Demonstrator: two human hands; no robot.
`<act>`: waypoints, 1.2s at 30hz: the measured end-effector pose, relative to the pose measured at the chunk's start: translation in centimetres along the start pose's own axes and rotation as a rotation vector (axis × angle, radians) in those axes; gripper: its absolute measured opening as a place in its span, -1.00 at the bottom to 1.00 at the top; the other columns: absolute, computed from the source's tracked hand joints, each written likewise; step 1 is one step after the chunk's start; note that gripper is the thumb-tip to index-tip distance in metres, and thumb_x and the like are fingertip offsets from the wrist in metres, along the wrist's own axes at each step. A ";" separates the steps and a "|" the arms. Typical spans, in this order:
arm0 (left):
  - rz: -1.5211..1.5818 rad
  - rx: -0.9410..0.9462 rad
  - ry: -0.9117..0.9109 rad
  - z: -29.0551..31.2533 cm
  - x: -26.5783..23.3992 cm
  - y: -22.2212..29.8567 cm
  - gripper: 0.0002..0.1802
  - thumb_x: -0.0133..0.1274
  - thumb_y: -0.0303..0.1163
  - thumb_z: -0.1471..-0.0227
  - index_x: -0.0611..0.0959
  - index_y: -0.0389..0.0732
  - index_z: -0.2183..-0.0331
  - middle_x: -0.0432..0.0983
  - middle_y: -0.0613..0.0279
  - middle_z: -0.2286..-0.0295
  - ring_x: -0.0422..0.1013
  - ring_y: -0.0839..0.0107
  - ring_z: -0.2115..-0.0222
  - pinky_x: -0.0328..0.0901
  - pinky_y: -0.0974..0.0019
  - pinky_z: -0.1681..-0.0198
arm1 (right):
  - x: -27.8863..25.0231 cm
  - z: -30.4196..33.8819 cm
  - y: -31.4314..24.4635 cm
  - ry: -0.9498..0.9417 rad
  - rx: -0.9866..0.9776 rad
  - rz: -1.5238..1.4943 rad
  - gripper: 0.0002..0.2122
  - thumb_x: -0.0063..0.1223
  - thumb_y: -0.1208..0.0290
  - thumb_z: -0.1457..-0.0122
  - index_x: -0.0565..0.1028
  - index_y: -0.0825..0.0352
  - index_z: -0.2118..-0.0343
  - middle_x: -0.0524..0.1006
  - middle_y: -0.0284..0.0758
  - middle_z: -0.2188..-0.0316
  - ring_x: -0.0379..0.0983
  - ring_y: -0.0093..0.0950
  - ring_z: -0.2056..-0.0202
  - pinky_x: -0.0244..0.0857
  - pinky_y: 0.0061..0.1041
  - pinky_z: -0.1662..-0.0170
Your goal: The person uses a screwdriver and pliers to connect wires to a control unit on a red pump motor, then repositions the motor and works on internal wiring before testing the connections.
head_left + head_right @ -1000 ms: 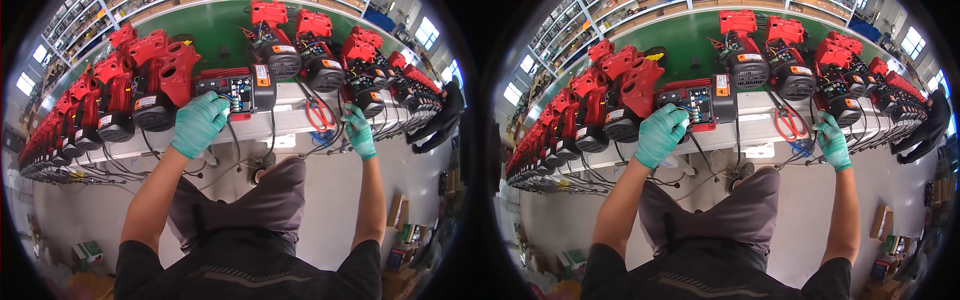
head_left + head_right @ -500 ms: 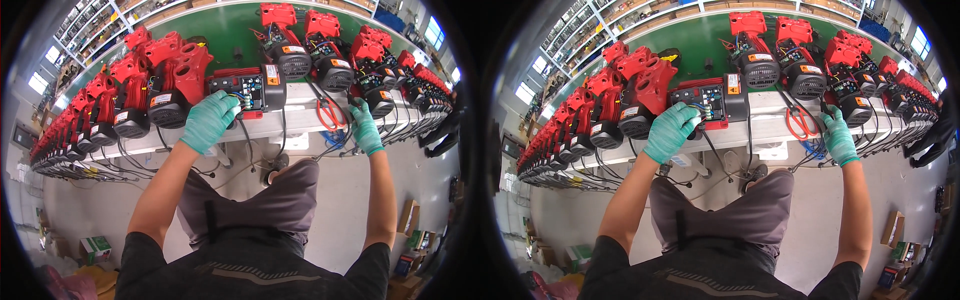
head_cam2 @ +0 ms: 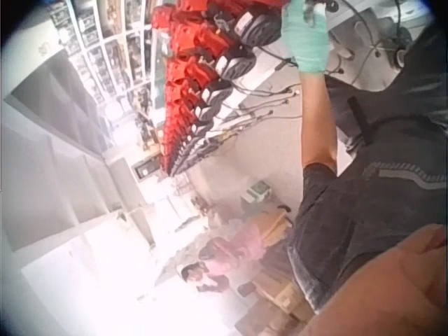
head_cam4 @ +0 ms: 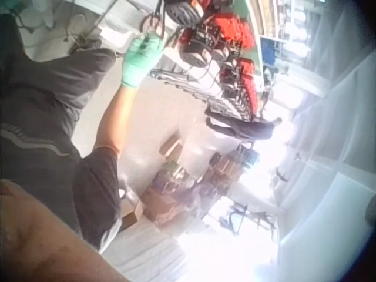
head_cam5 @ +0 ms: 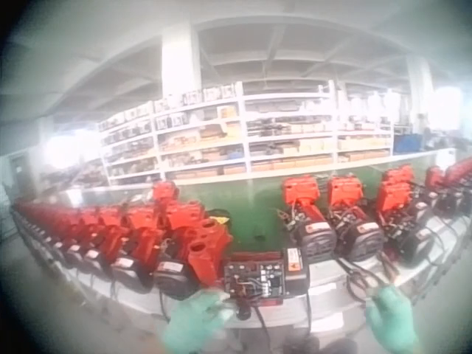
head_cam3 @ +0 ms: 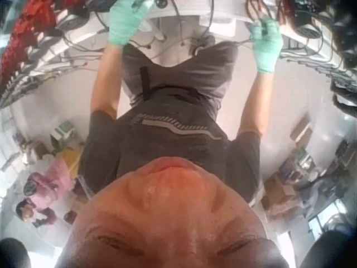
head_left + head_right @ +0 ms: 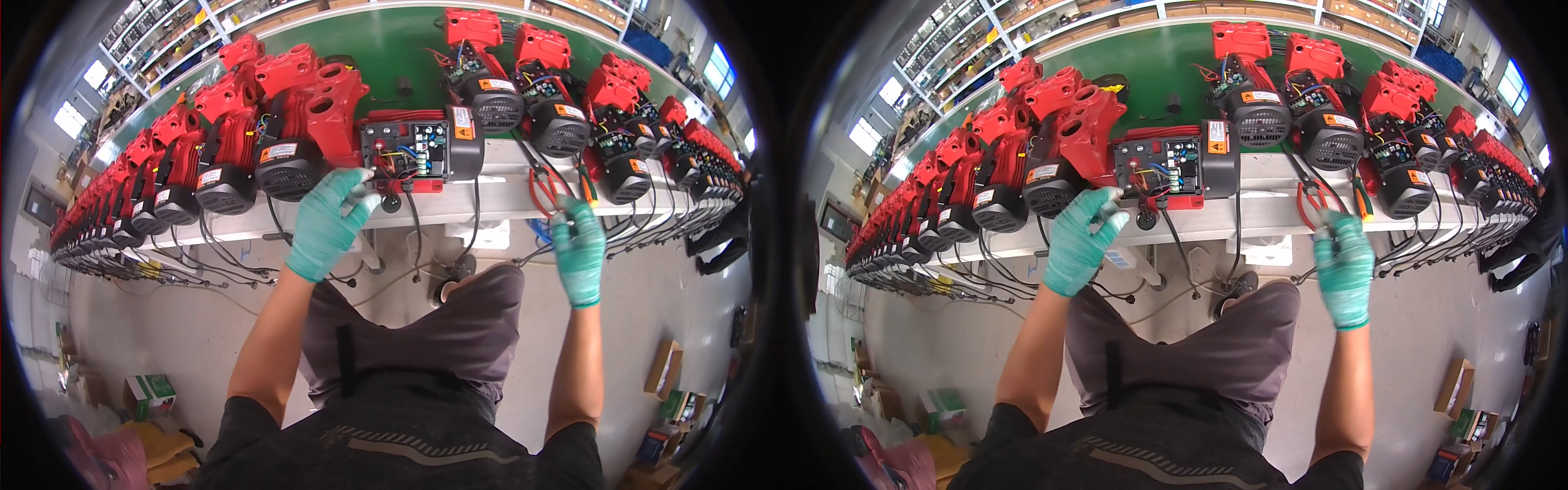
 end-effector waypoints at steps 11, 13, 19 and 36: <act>0.254 -0.083 0.164 0.6 2.8 -2.5 -0.69 -0.08 -0.43 -0.36 0.56 -0.25 -0.06 0.59 0.29 0.30 0.42 0.61 0.38 0.39 0.47 0.26 | 12.3 -2.9 -13.7 -0.334 0.021 -0.318 -0.79 0.21 0.40 -0.20 0.61 0.36 0.15 0.62 -0.14 0.43 0.59 -0.30 0.43 0.47 -0.38 0.29; 0.232 -0.062 0.173 0.9 3.1 -2.6 -0.69 -0.10 -0.42 -0.37 0.56 -0.26 -0.06 0.60 0.27 0.31 0.43 0.60 0.39 0.39 0.45 0.25 | 14.4 -4.6 -13.7 -0.339 -0.032 -0.140 -0.80 0.19 0.35 -0.21 0.62 0.35 0.18 0.62 -0.10 0.45 0.60 -0.21 0.40 0.48 -0.30 0.25; 0.172 -0.040 0.200 1.0 2.8 -2.4 -0.70 -0.10 -0.43 -0.37 0.56 -0.25 -0.05 0.61 0.23 0.31 0.45 0.57 0.39 0.40 0.43 0.24 | 17.4 -5.7 -13.7 -0.409 -0.099 0.092 -0.80 0.16 0.29 -0.22 0.62 0.31 0.24 0.64 -0.08 0.44 0.60 -0.07 0.34 0.48 -0.16 0.23; 0.022 0.146 0.073 -2.2 2.8 -1.2 -0.68 0.04 -0.58 -0.20 0.61 -0.27 0.00 0.57 0.20 0.25 0.47 0.50 0.35 0.40 0.39 0.21 | 15.7 -4.2 -12.3 -0.348 0.114 -0.560 -0.91 0.20 0.58 -0.16 0.50 0.37 0.30 0.53 -0.37 0.51 0.42 -0.59 0.50 0.38 -0.52 0.37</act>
Point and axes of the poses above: each hand's wrist, its own z-axis away from the middle knuckle, its own x-axis out of the palm, y = z × x, the point moved 2 cm from there along -z, towards the middle knuckle
